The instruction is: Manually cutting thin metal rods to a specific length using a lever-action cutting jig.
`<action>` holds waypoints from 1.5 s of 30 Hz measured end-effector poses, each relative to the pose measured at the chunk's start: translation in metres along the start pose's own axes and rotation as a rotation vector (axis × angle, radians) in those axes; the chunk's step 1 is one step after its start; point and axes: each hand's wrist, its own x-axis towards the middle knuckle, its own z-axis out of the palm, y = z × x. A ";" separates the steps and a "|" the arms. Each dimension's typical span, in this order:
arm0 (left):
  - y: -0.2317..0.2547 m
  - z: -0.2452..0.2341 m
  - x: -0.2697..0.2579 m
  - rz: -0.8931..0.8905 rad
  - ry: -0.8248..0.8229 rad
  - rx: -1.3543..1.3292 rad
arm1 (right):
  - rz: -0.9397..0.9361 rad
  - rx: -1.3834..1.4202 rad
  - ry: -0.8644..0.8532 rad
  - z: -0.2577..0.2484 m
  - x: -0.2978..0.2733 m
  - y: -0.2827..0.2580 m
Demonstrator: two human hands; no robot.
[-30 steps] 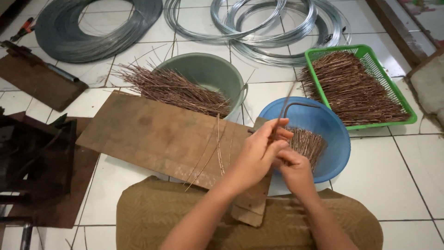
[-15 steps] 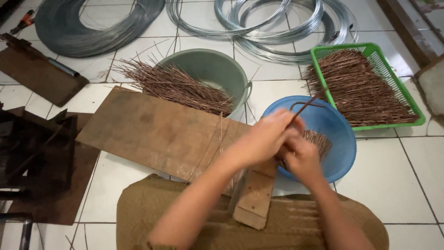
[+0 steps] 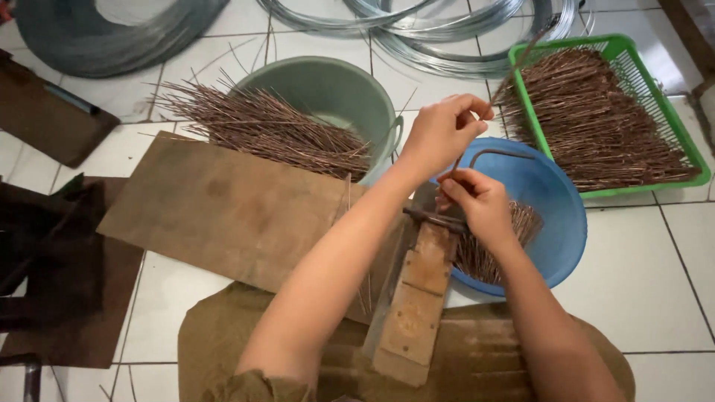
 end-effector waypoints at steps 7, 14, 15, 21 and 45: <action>-0.068 0.035 0.020 -0.329 -0.063 -0.211 | 0.343 0.243 -0.096 0.003 0.005 0.011; -0.106 0.036 0.014 -0.529 0.012 -0.596 | 0.302 -0.013 -0.051 -0.025 0.024 0.028; -0.107 0.034 0.012 -0.527 0.014 -0.631 | 0.305 0.015 -0.029 -0.026 0.025 0.031; -0.113 0.047 0.008 -0.589 -0.009 -0.647 | 0.292 0.050 0.017 -0.023 0.026 0.039; -0.046 0.020 -0.073 -0.520 -0.248 0.073 | 0.311 0.206 0.135 -0.002 0.012 0.006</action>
